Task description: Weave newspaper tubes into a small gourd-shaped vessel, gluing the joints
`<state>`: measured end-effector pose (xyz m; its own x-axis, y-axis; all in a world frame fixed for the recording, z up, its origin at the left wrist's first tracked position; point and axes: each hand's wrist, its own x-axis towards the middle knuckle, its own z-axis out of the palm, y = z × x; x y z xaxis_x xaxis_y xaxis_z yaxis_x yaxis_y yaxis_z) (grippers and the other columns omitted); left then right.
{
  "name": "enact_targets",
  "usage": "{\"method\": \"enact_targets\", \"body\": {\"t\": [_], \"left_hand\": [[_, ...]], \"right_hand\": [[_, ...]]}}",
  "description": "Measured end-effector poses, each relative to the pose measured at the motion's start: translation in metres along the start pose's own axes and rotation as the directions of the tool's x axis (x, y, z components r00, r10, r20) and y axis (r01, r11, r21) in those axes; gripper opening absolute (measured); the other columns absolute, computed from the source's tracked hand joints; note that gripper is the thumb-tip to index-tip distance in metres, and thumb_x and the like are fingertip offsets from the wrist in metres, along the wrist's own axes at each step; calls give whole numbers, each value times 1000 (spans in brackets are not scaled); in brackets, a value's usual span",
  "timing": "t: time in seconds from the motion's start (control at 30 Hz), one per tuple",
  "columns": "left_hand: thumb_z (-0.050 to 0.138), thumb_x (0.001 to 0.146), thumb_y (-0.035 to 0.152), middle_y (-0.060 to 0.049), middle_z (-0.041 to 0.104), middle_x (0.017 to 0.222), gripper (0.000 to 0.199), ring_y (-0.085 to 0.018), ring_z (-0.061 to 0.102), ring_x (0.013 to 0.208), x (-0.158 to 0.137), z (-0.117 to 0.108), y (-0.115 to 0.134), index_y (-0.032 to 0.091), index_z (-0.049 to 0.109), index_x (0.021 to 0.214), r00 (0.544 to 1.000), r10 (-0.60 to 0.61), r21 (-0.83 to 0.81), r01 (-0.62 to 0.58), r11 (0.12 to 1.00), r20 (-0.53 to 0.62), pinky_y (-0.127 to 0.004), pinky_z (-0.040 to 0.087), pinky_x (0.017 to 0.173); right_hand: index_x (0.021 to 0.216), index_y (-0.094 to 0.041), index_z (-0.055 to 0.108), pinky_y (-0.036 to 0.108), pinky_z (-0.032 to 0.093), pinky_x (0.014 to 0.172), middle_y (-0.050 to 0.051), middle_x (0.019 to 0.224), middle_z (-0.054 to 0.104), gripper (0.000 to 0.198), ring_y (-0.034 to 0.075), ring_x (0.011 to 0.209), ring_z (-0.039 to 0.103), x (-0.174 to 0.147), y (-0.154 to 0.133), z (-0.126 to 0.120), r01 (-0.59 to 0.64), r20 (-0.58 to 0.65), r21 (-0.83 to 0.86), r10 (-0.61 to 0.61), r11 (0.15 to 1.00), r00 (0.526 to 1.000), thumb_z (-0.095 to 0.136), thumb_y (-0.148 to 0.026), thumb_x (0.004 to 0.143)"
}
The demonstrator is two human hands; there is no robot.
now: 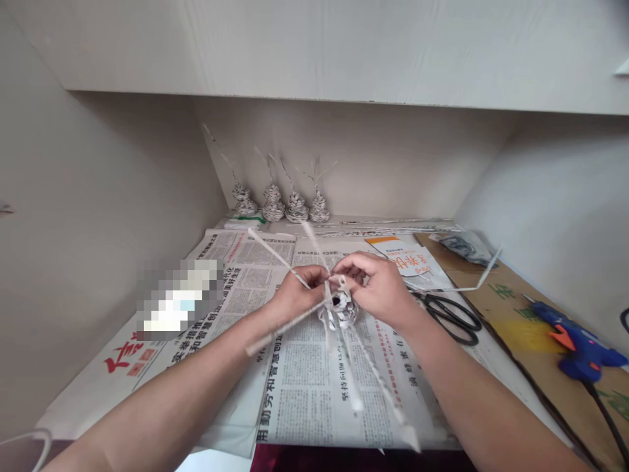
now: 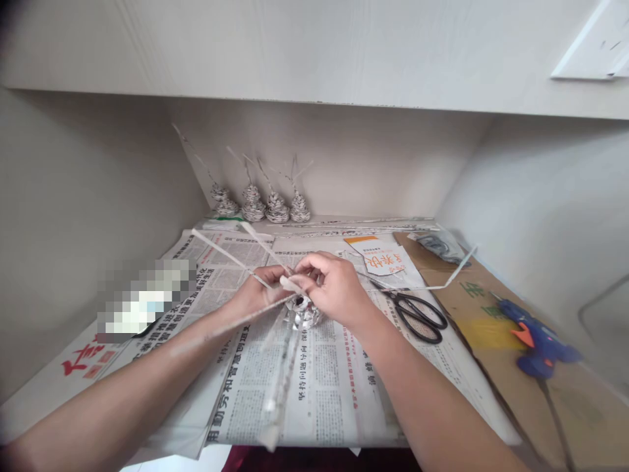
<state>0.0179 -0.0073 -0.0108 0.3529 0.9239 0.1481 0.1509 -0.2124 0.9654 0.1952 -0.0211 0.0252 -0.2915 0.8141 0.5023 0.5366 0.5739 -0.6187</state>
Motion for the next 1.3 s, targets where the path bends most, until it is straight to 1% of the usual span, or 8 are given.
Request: {"method": "enact_targets", "body": {"t": [0.23, 0.33, 0.5, 0.67, 0.8, 0.97, 1.13, 1.3], "left_hand": [[71, 70, 29, 1, 62, 64, 15, -11, 53, 58, 3, -1, 4, 15, 65, 70, 997, -67, -68, 65, 996, -27, -21, 39, 56], [74, 68, 30, 2, 60, 63, 18, -10, 52, 57, 3, 0, -1, 14, 64, 70, 993, -110, -169, 103, 980, -32, -21, 38, 56], [78, 66, 35, 2, 60, 59, 26, -9, 51, 54, 2, 1, -6, 14, 63, 65, 986, -162, -210, 150, 966, -42, -21, 35, 53], [73, 72, 34, -6, 73, 80, 26, -17, 64, 72, 1, -2, -3, 13, 73, 87, 988, -150, -185, 142, 972, -32, -27, 47, 67], [71, 74, 30, -8, 74, 83, 22, -18, 66, 74, 1, -1, -1, 12, 74, 87, 987, -160, -160, 152, 975, -34, -28, 49, 71], [74, 68, 21, -8, 75, 88, 28, -20, 68, 80, 0, 0, -1, 14, 72, 95, 986, -161, -270, 167, 948, 46, -31, 51, 76], [72, 64, 12, -4, 72, 77, 23, -16, 65, 71, -1, -2, 9, 13, 72, 86, 977, -215, -190, 211, 959, -4, -27, 49, 70], [70, 62, 10, -2, 70, 71, 12, -15, 63, 69, -2, -2, 16, 13, 72, 74, 978, -203, -153, 192, 969, -54, -26, 48, 68]], "right_hand": [[81, -24, 71, 32, 44, 83, 1, 86, 68, 10, 18, 90, 59, 1, -2, -16, 210, 212, -92, -187, 973, 959, 77, -30, 75], [88, -25, 72, 31, 45, 80, 0, 87, 70, 6, 16, 87, 61, 2, -1, -18, 144, 239, -87, -120, 986, 964, 69, -27, 83], [94, -25, 70, 28, 44, 76, -1, 91, 72, 16, 16, 87, 63, 0, -1, -16, 49, 227, -162, -11, 986, 974, 70, -20, 79], [94, -24, 71, 26, 43, 71, 0, 86, 72, 16, 14, 77, 63, -1, 2, -15, 68, 237, -192, -21, 979, 971, 59, -18, 87], [87, -22, 69, 25, 42, 69, 0, 80, 68, 14, 13, 75, 61, -2, 2, -15, 90, 220, -177, -50, 980, 974, 58, -14, 85], [80, -21, 66, 25, 39, 65, -1, 74, 63, 16, 12, 70, 57, -3, -3, -13, 88, 218, -210, -41, 974, 975, 56, -9, 81], [77, -21, 64, 24, 38, 69, -3, 74, 63, 18, 12, 73, 56, -2, 3, -10, 174, 216, -185, -132, 967, 967, 58, -4, 76], [76, -20, 64, 25, 39, 68, -1, 74, 63, 19, 13, 73, 55, -2, 6, -16, 224, 310, -132, -175, 966, 935, 56, -3, 78]]}}
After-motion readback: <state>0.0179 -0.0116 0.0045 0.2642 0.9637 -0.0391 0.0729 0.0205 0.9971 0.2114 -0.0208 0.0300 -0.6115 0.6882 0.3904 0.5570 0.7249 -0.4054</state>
